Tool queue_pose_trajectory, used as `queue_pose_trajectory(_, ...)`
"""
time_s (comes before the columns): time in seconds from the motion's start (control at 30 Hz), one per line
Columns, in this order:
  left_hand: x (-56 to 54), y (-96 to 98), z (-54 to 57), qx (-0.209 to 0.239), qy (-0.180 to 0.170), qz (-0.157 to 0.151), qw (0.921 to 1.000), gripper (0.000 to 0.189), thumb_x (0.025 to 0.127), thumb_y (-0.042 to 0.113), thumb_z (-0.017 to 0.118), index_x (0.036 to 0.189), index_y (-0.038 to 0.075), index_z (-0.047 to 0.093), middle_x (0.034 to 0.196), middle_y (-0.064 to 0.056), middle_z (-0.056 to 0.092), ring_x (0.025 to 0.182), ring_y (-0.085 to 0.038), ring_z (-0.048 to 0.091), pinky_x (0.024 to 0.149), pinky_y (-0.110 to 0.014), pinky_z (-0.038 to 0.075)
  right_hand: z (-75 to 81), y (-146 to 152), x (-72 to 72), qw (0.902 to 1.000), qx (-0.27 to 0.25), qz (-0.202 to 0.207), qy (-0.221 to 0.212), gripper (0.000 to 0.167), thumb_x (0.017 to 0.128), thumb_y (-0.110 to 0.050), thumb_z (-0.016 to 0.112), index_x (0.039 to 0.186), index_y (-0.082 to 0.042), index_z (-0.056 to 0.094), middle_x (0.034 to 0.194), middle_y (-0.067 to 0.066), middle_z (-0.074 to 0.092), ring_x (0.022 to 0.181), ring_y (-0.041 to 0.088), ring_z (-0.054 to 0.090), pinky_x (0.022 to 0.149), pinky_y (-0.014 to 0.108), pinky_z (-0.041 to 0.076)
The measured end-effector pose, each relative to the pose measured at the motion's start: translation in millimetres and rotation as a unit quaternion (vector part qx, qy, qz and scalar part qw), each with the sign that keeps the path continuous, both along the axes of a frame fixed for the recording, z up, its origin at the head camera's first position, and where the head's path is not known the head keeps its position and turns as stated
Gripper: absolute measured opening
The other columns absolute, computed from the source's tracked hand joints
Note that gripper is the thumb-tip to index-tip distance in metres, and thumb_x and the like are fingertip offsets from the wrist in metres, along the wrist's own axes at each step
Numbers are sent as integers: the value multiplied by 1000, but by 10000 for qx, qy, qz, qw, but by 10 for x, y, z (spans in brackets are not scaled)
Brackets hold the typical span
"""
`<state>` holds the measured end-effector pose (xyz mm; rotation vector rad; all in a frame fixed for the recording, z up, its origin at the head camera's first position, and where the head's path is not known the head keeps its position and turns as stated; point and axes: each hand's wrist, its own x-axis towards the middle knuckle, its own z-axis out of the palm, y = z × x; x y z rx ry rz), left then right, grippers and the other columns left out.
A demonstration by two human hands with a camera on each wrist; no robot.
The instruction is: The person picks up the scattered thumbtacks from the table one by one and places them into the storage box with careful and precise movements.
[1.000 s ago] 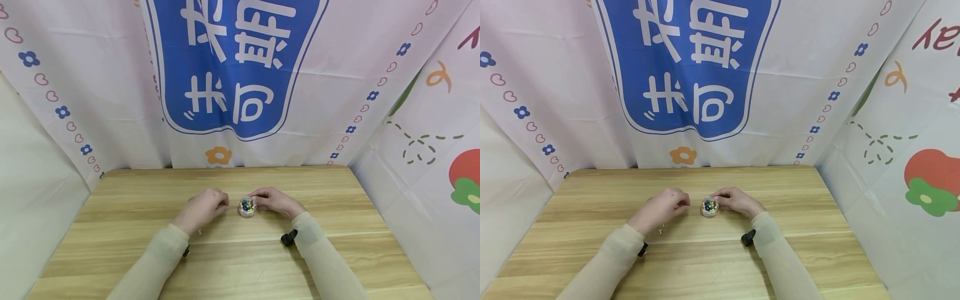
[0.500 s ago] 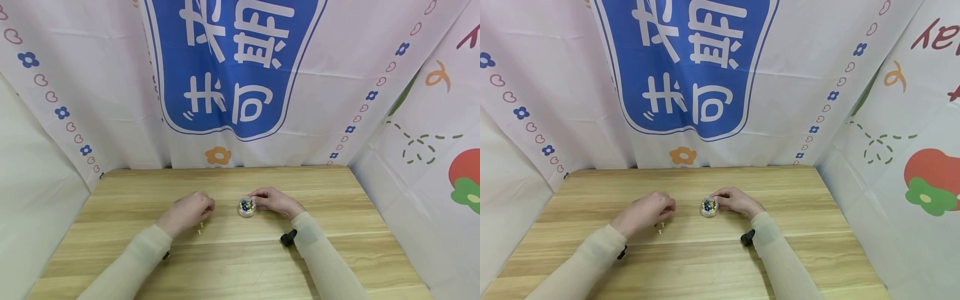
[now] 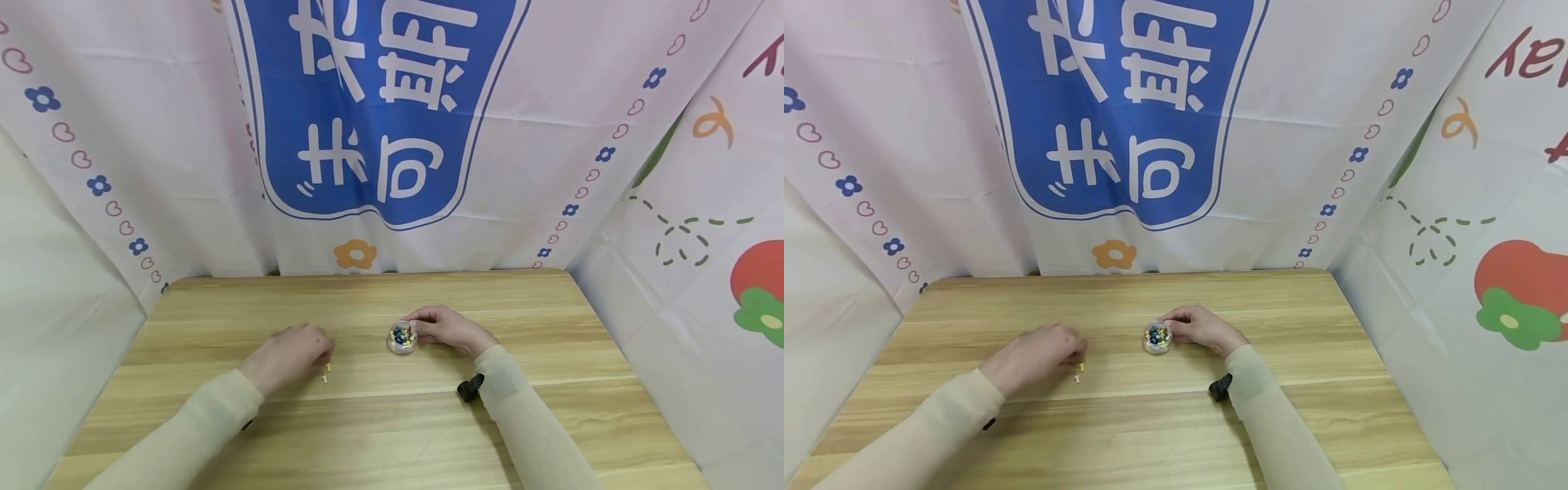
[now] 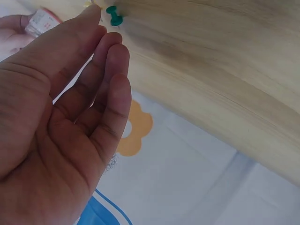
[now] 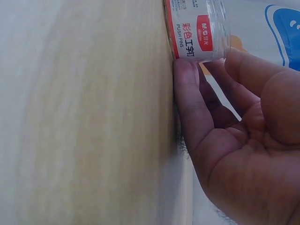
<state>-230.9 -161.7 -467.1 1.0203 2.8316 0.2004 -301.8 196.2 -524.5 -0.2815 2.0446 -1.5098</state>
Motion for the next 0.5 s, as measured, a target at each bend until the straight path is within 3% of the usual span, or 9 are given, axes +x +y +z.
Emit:
queue_pose_trajectory(0.2, 14, -27, -17, -289, 181, -38, 9994, 24, 94, 1, 93, 85, 16, 76, 81, 5, 73, 72, -5, 55, 63, -25, 54, -12, 3, -6, 10000, -36, 13, 0, 36, 123, -9, 60, 155, 5, 70, 163, 26, 67, 135, 21, 75, 119, 38, 66)
queue_pose_trajectory(0.5, 1, -21, -45, -403, 118, -36, 9991, 19, 94, 8, 95, 88, 16, 79, 87, 3, 79, 77, -7, 66, 67, -28, 62, -20, 3, -4, 9999, -67, 79, 30, 37, 123, -8, 58, 156, 6, 68, 163, 28, 67, 132, 20, 75, 119, 39, 65)
